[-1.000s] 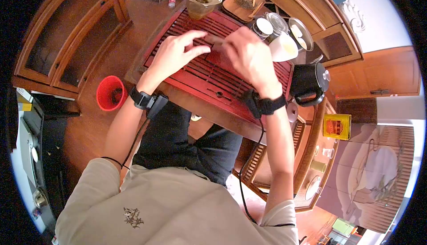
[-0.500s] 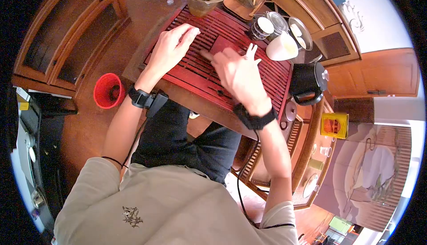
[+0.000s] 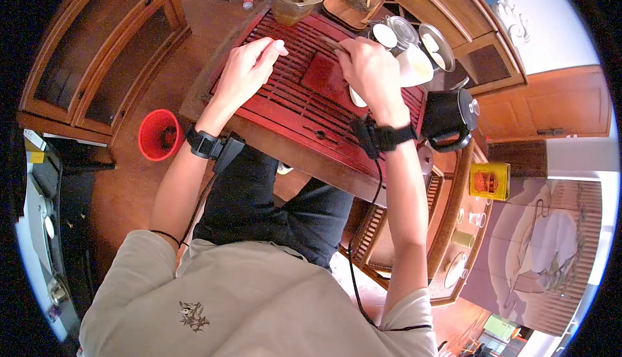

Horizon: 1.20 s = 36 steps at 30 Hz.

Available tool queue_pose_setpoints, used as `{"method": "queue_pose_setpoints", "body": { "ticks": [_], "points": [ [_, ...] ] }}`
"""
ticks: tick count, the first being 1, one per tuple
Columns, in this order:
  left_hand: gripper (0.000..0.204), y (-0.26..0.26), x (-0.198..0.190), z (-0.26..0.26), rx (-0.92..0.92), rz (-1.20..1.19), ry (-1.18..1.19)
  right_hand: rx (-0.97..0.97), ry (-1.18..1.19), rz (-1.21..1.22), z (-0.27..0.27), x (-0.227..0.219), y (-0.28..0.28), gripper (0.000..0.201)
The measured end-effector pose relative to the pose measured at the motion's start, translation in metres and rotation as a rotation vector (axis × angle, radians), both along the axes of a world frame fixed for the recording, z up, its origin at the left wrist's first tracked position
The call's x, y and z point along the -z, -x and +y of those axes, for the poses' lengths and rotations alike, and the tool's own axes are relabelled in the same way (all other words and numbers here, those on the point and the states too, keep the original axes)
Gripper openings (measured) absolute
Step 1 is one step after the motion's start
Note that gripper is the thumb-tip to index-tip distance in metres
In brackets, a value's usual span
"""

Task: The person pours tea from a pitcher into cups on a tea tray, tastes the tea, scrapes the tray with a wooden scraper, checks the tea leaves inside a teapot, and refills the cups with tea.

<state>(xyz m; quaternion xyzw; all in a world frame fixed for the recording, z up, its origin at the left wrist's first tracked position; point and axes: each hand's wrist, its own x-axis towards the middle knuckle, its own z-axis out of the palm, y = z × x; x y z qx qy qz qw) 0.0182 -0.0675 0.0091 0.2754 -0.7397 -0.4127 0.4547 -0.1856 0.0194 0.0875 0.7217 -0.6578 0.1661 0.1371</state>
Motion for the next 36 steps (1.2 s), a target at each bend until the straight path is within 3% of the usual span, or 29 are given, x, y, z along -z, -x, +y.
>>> {"method": "queue_pose_setpoints", "body": {
  "ticks": [3,7,8,10,12,18,25,36],
  "points": [
    [0.029,-0.002,0.002,-0.003,-0.023,-0.075,0.009,-0.011,-0.064,0.045,-0.002,0.019,-0.008,0.014],
    [0.026,-0.002,-0.002,-0.001,-0.022,-0.102,0.029,-0.021,-0.078,0.18,0.035,0.014,-0.053,0.016],
    [0.026,-0.002,-0.001,0.0,-0.011,-0.106,0.024,-0.121,-0.102,0.154,0.046,0.01,-0.061,0.019],
    [0.027,0.002,0.002,0.001,0.004,0.045,0.034,-0.062,-0.173,0.08,0.065,0.015,-0.071,0.003],
    [0.028,0.001,0.002,0.001,0.028,0.017,-0.008,-0.092,-0.144,0.052,0.078,0.016,-0.079,0.011],
    [0.03,0.001,0.002,-0.001,0.019,-0.02,0.008,-0.049,-0.102,-0.115,0.067,-0.002,-0.046,0.011],
    [0.031,0.001,0.005,-0.001,0.015,-0.008,-0.004,0.031,-0.005,0.046,0.043,0.019,-0.017,0.01],
    [0.032,0.001,0.003,0.0,0.029,-0.033,0.012,0.027,-0.192,-0.026,0.114,0.01,-0.038,0.011]
  ]
}}
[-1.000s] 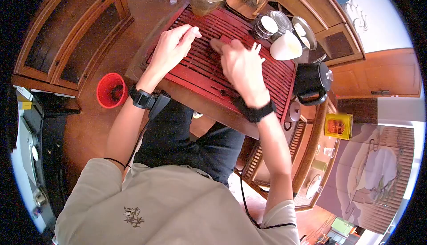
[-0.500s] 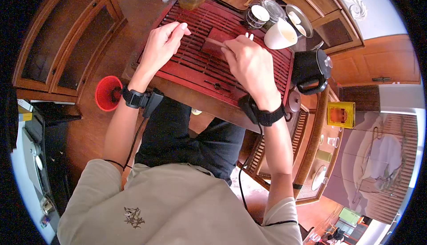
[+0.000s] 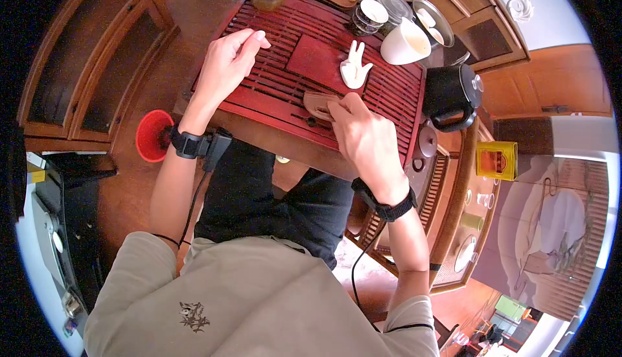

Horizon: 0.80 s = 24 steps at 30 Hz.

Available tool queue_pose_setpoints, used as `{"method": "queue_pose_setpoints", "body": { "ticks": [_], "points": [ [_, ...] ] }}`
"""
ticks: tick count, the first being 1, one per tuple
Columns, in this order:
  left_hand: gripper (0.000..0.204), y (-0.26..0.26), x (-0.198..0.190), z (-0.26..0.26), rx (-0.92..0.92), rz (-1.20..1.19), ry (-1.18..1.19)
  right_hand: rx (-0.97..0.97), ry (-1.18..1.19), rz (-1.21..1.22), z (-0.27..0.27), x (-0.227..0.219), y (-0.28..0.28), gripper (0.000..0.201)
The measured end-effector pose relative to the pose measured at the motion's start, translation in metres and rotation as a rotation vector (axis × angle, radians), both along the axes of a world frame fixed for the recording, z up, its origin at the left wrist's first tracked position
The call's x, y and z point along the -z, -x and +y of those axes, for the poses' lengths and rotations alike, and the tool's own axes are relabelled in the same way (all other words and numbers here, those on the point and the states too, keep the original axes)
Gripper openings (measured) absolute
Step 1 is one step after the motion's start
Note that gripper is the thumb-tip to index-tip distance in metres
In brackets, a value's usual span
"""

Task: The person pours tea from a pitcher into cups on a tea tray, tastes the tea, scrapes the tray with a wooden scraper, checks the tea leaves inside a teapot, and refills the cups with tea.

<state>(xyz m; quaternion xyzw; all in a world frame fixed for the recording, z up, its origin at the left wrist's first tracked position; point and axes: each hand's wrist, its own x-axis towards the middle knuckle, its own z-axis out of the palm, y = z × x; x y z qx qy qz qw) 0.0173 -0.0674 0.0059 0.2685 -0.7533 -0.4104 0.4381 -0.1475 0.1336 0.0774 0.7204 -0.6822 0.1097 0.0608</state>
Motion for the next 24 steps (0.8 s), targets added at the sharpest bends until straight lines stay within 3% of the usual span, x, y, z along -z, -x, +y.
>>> {"method": "queue_pose_setpoints", "body": {
  "ticks": [4,6,8,12,24],
  "points": [
    [0.031,0.0,0.001,-0.001,0.007,0.003,-0.005,0.08,-0.109,0.022,-0.008,-0.016,0.002,0.02],
    [0.031,-0.001,0.002,-0.002,0.006,-0.002,-0.005,0.081,-0.076,-0.046,-0.022,-0.016,0.01,0.018],
    [0.031,-0.001,0.003,-0.002,0.013,-0.001,-0.013,0.042,0.123,-0.122,-0.038,-0.012,0.017,0.02],
    [0.03,-0.002,0.0,-0.001,-0.002,-0.002,-0.023,0.049,0.035,0.019,-0.043,0.005,0.017,0.024],
    [0.029,0.0,-0.001,0.002,-0.016,-0.035,-0.002,0.093,-0.062,-0.024,0.049,-0.012,0.011,0.019]
  ]
}}
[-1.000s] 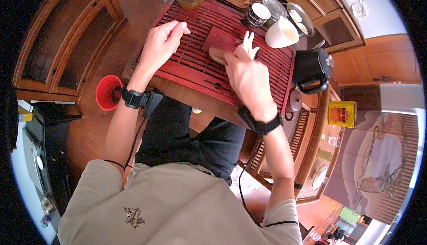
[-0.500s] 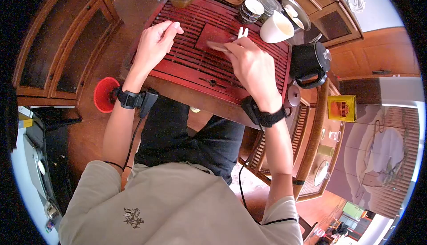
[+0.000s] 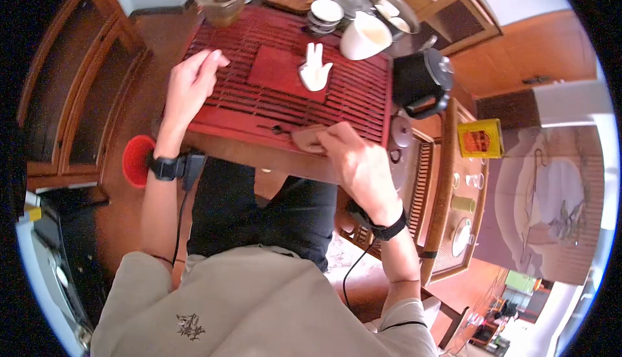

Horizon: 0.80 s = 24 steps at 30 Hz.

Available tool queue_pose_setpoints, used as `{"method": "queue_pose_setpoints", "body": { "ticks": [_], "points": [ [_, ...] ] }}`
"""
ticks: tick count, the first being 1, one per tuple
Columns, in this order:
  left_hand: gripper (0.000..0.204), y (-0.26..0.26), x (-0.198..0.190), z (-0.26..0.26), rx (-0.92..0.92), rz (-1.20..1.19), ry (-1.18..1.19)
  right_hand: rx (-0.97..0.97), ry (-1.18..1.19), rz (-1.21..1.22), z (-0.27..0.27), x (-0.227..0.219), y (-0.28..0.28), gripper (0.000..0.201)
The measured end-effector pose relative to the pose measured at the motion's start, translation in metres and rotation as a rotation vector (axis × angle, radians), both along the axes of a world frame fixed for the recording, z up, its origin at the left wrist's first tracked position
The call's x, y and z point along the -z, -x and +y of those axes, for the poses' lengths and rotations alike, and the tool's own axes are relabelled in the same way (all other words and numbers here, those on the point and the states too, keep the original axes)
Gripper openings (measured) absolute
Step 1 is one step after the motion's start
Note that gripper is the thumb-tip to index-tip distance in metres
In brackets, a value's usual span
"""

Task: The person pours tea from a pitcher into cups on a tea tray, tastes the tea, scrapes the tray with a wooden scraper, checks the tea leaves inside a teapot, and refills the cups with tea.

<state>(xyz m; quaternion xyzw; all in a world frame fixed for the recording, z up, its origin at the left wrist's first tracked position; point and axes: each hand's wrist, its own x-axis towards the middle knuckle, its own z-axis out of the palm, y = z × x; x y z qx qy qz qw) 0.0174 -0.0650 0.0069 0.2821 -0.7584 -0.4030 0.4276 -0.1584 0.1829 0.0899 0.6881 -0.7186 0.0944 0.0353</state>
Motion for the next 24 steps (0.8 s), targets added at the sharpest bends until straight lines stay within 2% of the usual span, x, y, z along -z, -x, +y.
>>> {"method": "queue_pose_setpoints", "body": {
  "ticks": [6,8,9,10,13,15,18,21,24],
  "points": [
    [0.03,0.0,-0.005,0.002,0.006,-0.02,-0.034,0.074,0.014,-0.141,0.014,-0.024,0.034,0.011],
    [0.031,-0.002,-0.004,0.002,0.015,-0.033,-0.071,0.143,0.14,-0.166,0.011,-0.028,0.05,0.013],
    [0.031,-0.001,-0.002,0.001,0.017,-0.02,-0.07,0.225,0.151,-0.276,0.006,-0.037,0.05,0.014],
    [0.031,-0.001,0.001,-0.001,0.009,-0.023,-0.067,0.21,0.193,-0.28,-0.003,-0.045,0.052,0.014],
    [0.03,-0.002,0.001,-0.002,0.01,0.002,-0.048,0.218,0.234,-0.279,-0.031,-0.062,0.057,0.014],
    [0.03,-0.002,0.0,-0.001,0.0,0.013,-0.052,0.166,0.195,-0.185,-0.054,-0.068,0.061,0.015],
    [0.03,-0.002,0.0,-0.001,-0.014,0.033,-0.037,0.035,0.211,-0.192,-0.089,-0.057,0.073,0.016],
    [0.028,-0.003,-0.005,0.0,-0.014,-0.049,-0.15,-0.029,0.093,-0.155,-0.118,-0.036,0.085,0.016],
    [0.027,-0.004,-0.008,0.001,-0.01,-0.03,-0.142,-0.045,0.014,-0.12,-0.129,-0.016,0.088,0.017]
  ]
}}
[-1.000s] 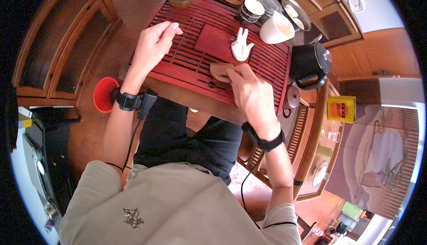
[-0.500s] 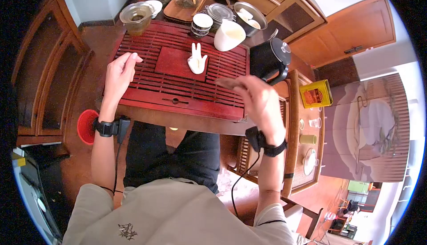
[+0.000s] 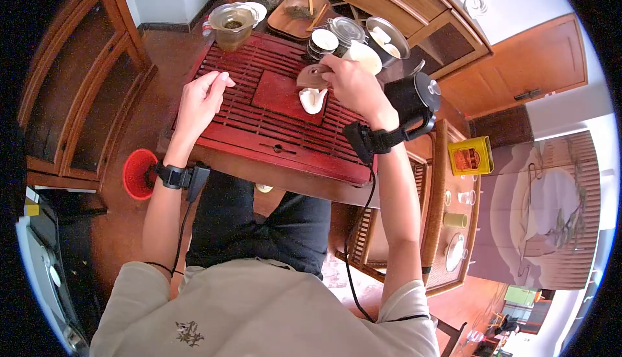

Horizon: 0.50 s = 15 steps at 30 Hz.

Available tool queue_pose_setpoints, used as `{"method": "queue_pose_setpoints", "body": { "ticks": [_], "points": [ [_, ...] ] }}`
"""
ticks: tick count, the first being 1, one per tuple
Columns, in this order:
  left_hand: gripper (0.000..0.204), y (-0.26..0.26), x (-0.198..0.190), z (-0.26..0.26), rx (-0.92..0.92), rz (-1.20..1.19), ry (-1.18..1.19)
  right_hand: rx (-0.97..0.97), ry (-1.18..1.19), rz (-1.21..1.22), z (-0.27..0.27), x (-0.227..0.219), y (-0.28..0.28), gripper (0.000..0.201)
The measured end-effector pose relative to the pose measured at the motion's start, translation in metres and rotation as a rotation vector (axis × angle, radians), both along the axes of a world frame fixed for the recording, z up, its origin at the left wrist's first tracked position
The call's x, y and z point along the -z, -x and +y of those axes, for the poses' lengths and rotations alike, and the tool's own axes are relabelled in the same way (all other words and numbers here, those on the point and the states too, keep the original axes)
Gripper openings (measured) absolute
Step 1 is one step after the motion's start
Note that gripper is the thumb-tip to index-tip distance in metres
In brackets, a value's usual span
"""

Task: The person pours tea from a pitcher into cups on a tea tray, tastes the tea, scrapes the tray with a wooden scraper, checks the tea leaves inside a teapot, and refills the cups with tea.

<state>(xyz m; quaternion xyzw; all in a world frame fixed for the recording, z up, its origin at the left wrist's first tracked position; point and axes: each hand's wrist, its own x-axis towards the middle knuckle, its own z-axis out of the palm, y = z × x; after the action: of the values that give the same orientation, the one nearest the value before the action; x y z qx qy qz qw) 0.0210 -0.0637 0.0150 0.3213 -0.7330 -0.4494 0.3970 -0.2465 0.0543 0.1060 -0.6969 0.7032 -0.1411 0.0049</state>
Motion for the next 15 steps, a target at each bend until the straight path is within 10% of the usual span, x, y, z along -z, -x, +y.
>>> {"method": "queue_pose_setpoints", "body": {
  "ticks": [15],
  "points": [
    [0.029,0.002,0.002,-0.003,0.031,0.047,0.054,0.09,0.185,-0.057,0.006,0.017,-0.005,0.035]
  ]
}}
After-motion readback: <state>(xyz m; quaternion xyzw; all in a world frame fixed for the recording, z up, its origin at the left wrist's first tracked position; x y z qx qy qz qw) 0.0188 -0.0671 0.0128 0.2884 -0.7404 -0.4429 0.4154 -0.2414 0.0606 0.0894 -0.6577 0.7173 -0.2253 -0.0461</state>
